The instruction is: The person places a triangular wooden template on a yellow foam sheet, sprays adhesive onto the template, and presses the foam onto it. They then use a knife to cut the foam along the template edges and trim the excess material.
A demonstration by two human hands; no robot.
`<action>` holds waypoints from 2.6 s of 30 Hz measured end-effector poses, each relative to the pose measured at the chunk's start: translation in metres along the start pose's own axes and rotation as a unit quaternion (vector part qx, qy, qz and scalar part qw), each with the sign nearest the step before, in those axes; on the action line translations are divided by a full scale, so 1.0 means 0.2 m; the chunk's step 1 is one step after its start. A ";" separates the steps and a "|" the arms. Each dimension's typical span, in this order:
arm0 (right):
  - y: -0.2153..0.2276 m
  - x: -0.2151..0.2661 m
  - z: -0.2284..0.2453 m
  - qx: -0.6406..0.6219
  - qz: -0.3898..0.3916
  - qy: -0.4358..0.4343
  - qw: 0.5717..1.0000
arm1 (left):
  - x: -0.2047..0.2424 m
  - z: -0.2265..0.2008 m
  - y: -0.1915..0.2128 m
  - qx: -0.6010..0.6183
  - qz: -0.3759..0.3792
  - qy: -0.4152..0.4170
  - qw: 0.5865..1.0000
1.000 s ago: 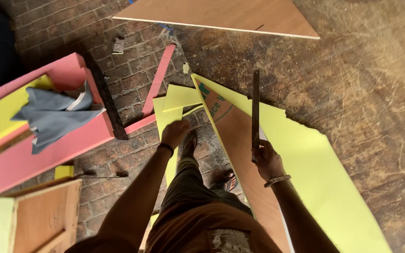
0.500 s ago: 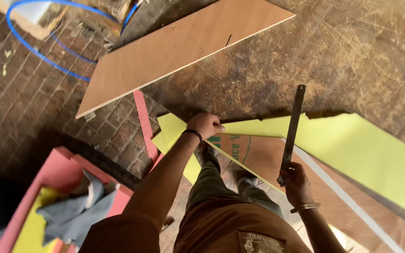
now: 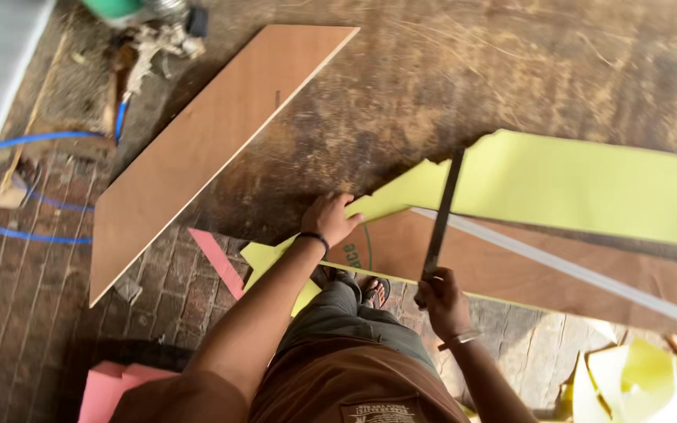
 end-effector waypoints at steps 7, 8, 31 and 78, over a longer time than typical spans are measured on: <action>-0.11 0.28 0.11 -0.050 -0.055 -0.066 0.995 | -0.30 -0.26 -0.21 -0.003 0.113 -0.014 0.993; -0.13 0.31 0.12 -0.056 -0.068 -0.073 0.993 | -0.33 -0.27 -0.23 0.021 0.135 -0.003 0.991; -1.04 -0.03 0.57 0.170 -0.383 -0.093 0.903 | -0.20 -0.06 -0.10 -0.042 0.165 -0.548 0.819; -2.51 1.24 0.11 0.159 -0.200 -0.043 0.966 | -0.23 0.00 -0.20 -0.028 0.127 -0.573 0.809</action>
Point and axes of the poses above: each hand's wrist, its own x-axis away from the middle knuckle, its own y-axis out of the back of the hand, z = x × y, the point moved 8 cm from there along -x, towards the middle knuckle, and after that the axes turned 8 degrees about -z, right-handed, at the moved point
